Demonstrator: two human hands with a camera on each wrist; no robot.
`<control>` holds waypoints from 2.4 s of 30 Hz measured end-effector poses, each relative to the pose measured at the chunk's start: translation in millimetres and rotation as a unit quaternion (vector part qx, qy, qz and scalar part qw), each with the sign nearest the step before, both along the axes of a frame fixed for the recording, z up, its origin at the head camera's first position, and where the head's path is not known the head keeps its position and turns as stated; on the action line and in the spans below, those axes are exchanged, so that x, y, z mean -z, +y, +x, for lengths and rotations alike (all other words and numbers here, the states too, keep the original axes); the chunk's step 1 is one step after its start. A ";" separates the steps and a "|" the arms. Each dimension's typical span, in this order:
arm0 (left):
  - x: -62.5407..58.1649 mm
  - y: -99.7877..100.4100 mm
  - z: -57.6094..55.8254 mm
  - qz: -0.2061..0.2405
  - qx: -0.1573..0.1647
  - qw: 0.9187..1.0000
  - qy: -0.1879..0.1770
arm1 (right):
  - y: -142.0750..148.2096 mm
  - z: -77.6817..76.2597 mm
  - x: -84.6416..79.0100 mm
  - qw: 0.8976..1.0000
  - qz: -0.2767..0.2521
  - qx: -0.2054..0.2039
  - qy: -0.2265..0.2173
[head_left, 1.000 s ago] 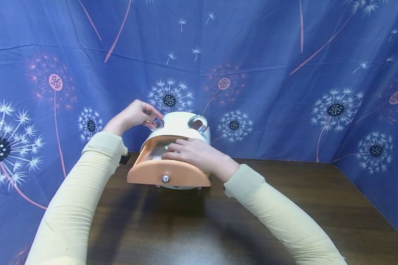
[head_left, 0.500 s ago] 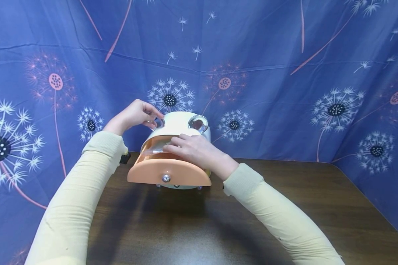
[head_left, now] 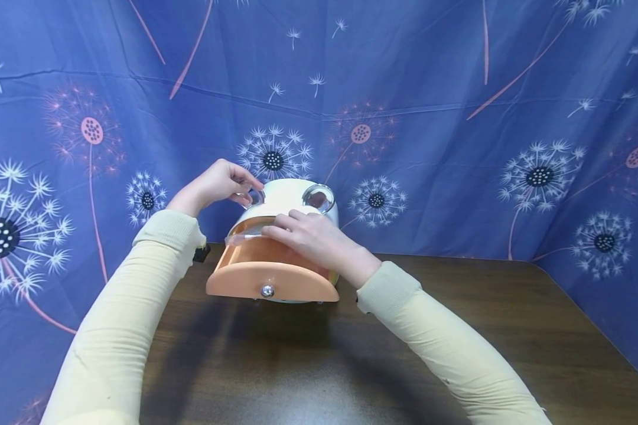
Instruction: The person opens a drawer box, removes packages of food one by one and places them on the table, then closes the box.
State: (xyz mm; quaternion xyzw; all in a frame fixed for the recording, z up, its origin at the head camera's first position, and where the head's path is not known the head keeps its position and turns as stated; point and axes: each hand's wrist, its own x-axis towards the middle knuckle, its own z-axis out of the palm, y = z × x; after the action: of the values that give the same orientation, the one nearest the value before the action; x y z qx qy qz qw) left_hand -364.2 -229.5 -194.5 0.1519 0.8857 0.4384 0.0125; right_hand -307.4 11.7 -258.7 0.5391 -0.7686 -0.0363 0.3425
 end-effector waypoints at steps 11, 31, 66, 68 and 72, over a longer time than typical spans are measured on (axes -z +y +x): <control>-0.1 0.2 -0.4 0.004 -0.002 1.000 -0.001 | -0.4 -0.5 -0.8 0.999 -0.051 -0.006 0.012; -1.0 0.2 -1.8 0.007 0.000 1.000 -0.001 | 3.0 10.7 -22.4 0.994 -0.107 -0.019 0.029; 0.6 -4.8 -6.0 -0.054 -0.024 0.997 0.050 | 26.9 37.6 -65.3 0.986 -0.153 -0.061 0.035; 1.3 -4.0 -6.3 -0.044 -0.022 0.998 0.041 | 31.8 38.1 -66.4 0.986 -0.153 -0.059 0.033; 3.2 -2.1 -6.6 -0.004 -0.016 1.000 0.011 | 41.5 38.1 -67.6 0.986 -0.155 -0.056 0.032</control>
State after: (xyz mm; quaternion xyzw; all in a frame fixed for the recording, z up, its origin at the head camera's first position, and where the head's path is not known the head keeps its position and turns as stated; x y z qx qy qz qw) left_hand -370.8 -231.7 -197.7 0.1430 0.8900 0.4330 -0.0036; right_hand -269.3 53.2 -191.1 0.5200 -0.7222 0.0852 0.4480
